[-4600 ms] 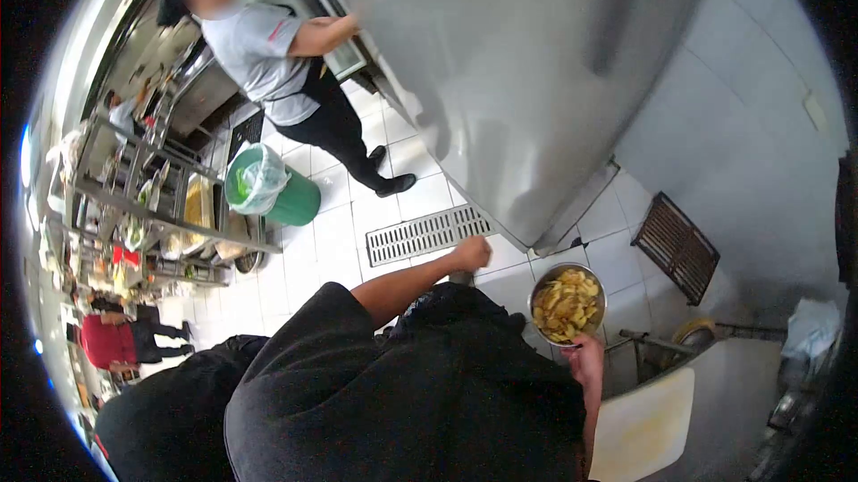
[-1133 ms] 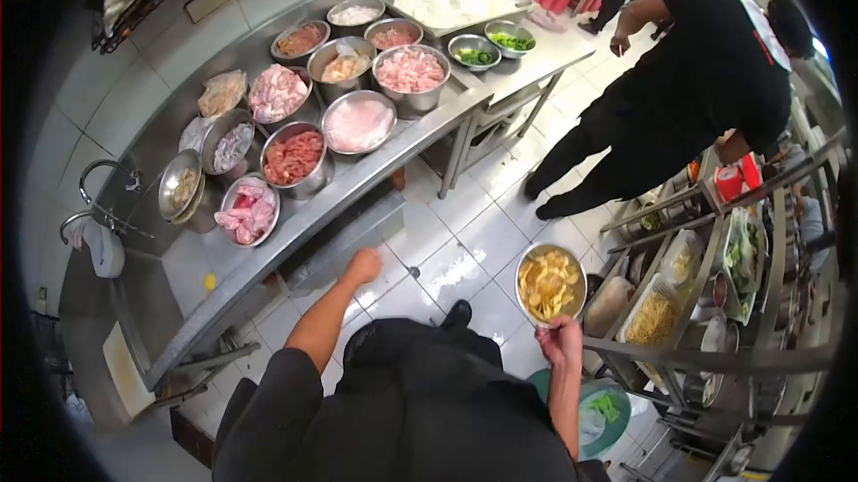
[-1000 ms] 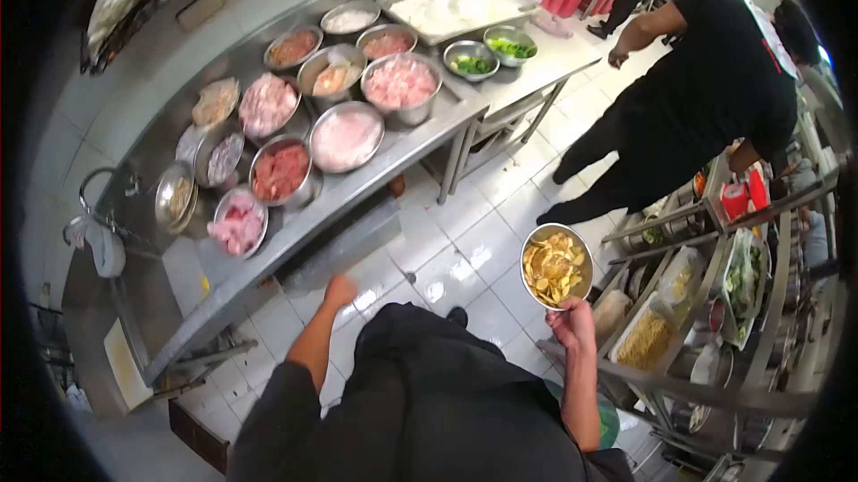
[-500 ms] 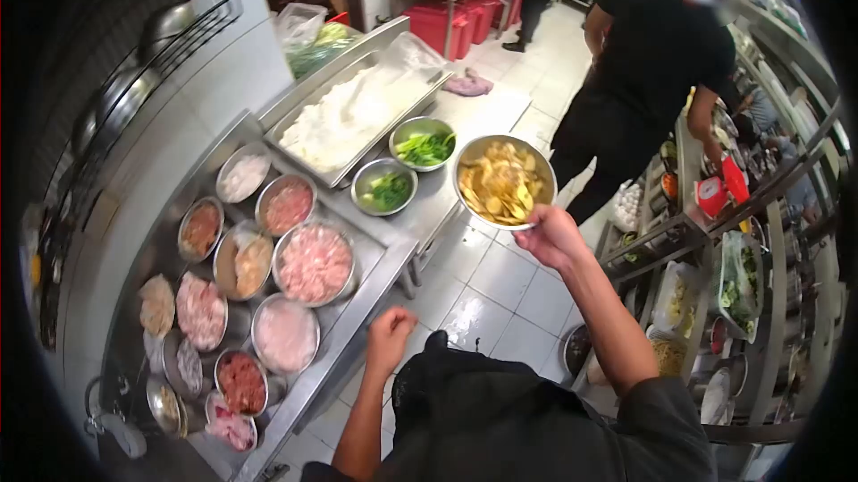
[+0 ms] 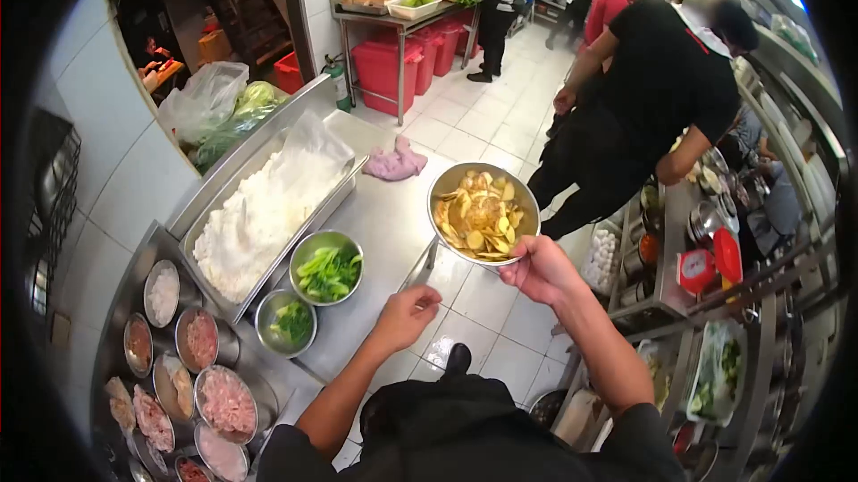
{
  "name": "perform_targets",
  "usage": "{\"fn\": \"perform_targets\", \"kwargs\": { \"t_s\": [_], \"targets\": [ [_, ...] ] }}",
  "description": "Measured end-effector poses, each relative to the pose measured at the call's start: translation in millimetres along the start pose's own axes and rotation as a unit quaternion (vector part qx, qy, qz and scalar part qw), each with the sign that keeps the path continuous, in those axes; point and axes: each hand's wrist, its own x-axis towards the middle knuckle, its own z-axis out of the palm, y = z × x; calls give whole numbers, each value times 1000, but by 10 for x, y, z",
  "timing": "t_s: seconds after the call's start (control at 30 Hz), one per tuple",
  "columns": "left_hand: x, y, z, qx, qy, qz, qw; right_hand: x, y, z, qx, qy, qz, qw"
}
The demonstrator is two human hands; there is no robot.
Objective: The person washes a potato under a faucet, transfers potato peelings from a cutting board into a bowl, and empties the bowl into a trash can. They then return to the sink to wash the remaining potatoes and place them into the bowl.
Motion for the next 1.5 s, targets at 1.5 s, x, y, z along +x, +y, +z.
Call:
{"fn": "perform_targets", "kwargs": {
  "t_s": [1.5],
  "targets": [
    [6805, -792, -5, -156, 372, -232, 885, 6870, -5854, -2257, 56, 40, 34, 997]
  ]
}}
